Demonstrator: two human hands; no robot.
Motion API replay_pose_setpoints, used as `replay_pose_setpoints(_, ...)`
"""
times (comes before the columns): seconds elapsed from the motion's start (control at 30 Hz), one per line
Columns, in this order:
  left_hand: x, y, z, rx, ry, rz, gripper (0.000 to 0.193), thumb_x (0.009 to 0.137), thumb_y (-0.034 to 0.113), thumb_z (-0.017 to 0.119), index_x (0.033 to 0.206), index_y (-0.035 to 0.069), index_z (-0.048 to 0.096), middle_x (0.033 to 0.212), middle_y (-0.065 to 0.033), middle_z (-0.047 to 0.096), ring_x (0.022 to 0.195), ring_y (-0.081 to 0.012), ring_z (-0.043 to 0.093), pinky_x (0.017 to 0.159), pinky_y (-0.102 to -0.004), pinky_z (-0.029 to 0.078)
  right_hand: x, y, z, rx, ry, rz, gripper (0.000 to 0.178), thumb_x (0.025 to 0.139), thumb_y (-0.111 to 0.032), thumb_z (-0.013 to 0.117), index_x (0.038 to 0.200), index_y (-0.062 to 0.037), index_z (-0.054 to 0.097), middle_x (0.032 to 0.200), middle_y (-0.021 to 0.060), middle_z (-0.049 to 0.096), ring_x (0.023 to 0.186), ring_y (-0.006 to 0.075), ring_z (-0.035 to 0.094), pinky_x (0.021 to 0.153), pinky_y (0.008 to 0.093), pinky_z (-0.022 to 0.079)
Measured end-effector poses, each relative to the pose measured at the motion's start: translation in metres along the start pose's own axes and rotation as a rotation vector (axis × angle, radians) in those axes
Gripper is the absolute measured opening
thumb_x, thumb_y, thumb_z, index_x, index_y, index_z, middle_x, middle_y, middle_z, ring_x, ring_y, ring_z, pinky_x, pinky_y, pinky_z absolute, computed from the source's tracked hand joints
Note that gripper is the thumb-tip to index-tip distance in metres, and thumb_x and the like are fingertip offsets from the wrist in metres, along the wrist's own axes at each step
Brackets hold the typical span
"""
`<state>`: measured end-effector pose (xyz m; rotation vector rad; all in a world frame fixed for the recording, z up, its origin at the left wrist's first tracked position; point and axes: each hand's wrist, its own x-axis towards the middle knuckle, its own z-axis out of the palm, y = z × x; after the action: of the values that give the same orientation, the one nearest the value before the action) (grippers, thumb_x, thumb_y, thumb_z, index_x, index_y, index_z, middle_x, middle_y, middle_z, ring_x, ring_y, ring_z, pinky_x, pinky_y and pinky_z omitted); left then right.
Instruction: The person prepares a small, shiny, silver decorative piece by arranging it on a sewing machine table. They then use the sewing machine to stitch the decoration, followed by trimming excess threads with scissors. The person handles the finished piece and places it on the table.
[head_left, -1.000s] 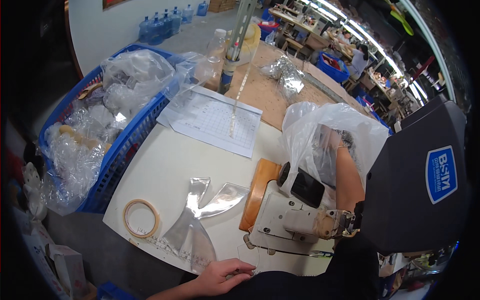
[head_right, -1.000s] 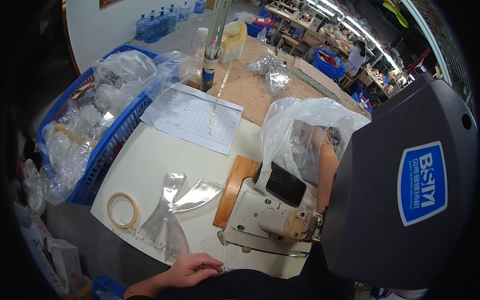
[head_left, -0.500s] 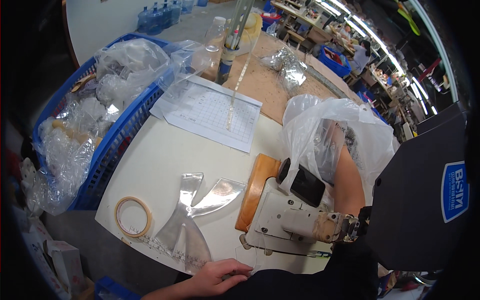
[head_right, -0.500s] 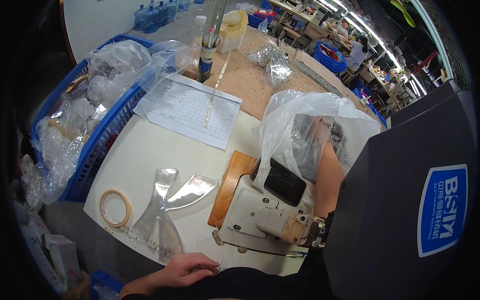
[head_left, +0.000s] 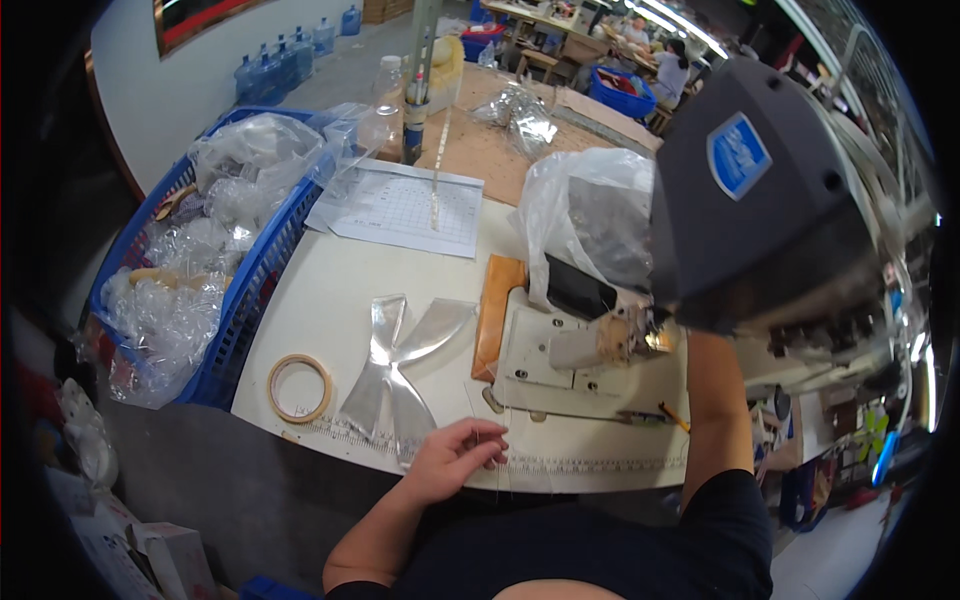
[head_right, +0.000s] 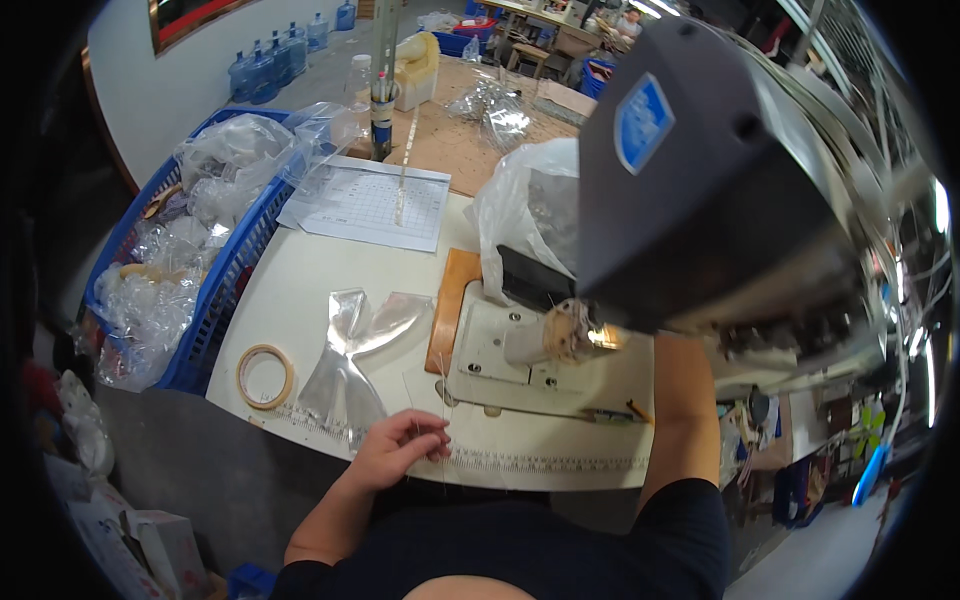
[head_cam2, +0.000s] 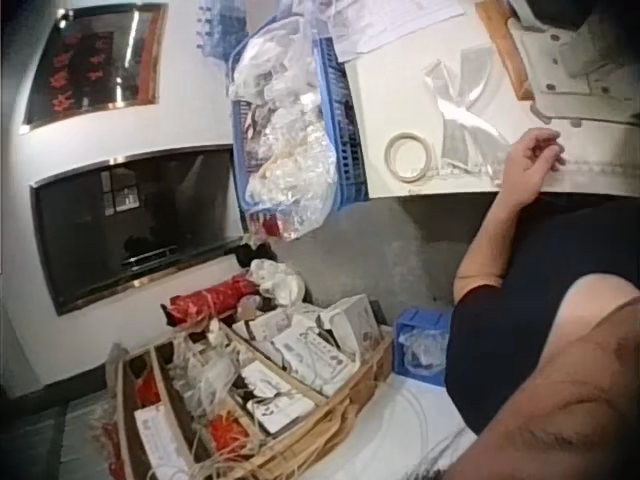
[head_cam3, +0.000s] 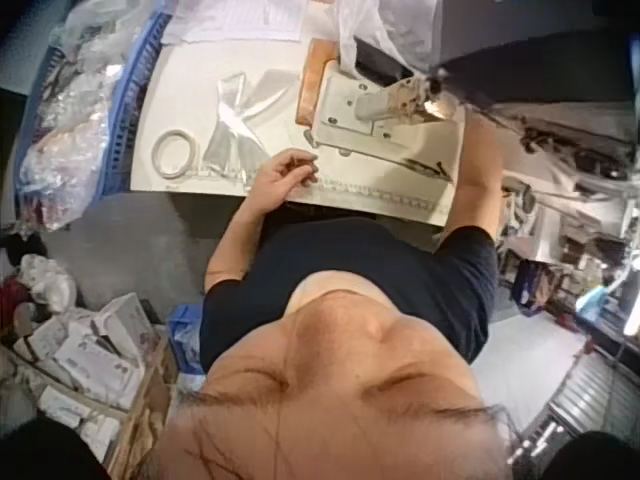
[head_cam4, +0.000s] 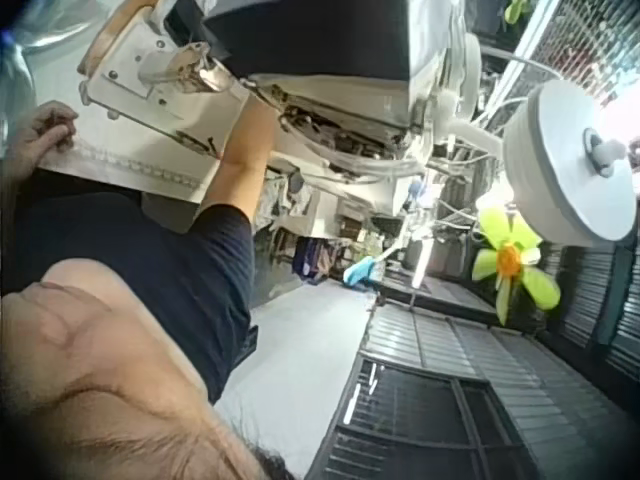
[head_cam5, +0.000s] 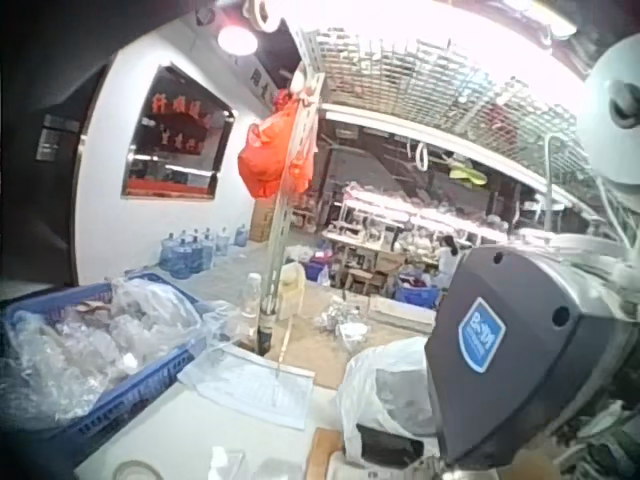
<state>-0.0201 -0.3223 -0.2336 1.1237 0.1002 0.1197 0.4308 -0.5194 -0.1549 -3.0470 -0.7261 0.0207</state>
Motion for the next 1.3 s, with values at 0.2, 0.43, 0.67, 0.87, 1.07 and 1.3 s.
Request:
replay_pose_setpoints(0.2, 0.001, -0.002, 0.006, 0.057, 0.055, 0.041, 0.019, 0.089, 0.004, 0.053, 0.107, -0.003, 0.054, 0.09, -0.0104, 0.062, 0.08, -0.0155, 0.062, 0.068, -0.0253, 0.05, -0.139, -0.014, 0.029, 0.048, 0.236, -0.154, 0.04, 0.072, -0.005, 0.057, 0.11, -0.0181, 0.06, 0.122, 0.0089, 0.052, 0.108, 0.0388, 0.049, 0.091, 0.0426, 0.044)
replay_pose_setpoints(0.43, 0.007, 0.001, 0.017, 0.113, 0.105, -0.002, 0.018, 0.089, 0.006, 0.054, 0.105, 0.0, 0.056, 0.091, -0.0086, 0.061, 0.077, -0.0155, 0.061, 0.066, -0.0252, 0.05, -0.221, -0.028, 0.048, 0.238, 0.233, -0.405, 0.055, 0.063, 0.001, 0.066, 0.112, -0.0233, 0.061, 0.143, -0.0003, 0.033, 0.128, 0.0481, 0.026, 0.102, 0.0523, 0.032)
replay_pose_setpoints(0.67, 0.0, -0.008, 0.059, -0.042, 0.088, -0.046, 0.019, 0.089, 0.012, 0.056, 0.107, 0.004, 0.055, 0.089, -0.0048, 0.06, 0.077, -0.0152, 0.061, 0.066, -0.0234, 0.048, -0.283, 0.0, 0.067, 0.424, 0.575, -0.142, 0.032, 0.063, -0.011, 0.074, 0.093, -0.0097, 0.064, 0.107, 0.0078, 0.056, 0.099, 0.032, 0.049, 0.085, 0.0397, 0.042)
replay_pose_setpoints(0.87, 0.008, -0.015, 0.075, -0.103, 0.079, -0.079, 0.018, 0.09, 0.012, 0.055, 0.106, 0.005, 0.055, 0.09, -0.0046, 0.06, 0.078, -0.0155, 0.06, 0.065, -0.0234, 0.048, -0.264, -0.013, 0.06, 0.56, 0.867, -0.303, 0.011, 0.072, -0.01, 0.069, 0.081, -0.0062, 0.065, 0.087, 0.0071, 0.062, 0.079, 0.028, 0.055, 0.073, 0.0359, 0.045)
replay_pose_setpoints(1.07, 0.008, -0.006, 0.063, -0.137, 0.158, -0.035, 0.02, 0.09, 0.013, 0.055, 0.109, 0.005, 0.056, 0.09, -0.0046, 0.061, 0.077, -0.0157, 0.06, 0.065, -0.0239, 0.049, -0.291, 0.019, 0.062, 0.718, 0.6, -0.302, 0.016, 0.073, -0.009, 0.066, 0.089, -0.0057, 0.064, 0.094, 0.0096, 0.062, 0.092, 0.0294, 0.057, 0.085, 0.0364, 0.044)
replay_pose_setpoints(1.3, 0.017, -0.003, 0.072, -0.242, 0.182, -0.047, 0.024, 0.09, 0.015, 0.056, 0.111, 0.003, 0.056, 0.091, -0.0058, 0.062, 0.077, -0.0153, 0.06, 0.065, -0.0241, 0.051, -0.338, 0.047, 0.085, 0.422, 0.512, -0.424, 0.012, 0.071, -0.011, 0.068, 0.082, -0.006, 0.065, 0.097, 0.0082, 0.061, 0.098, 0.0287, 0.055, 0.085, 0.0383, 0.044)
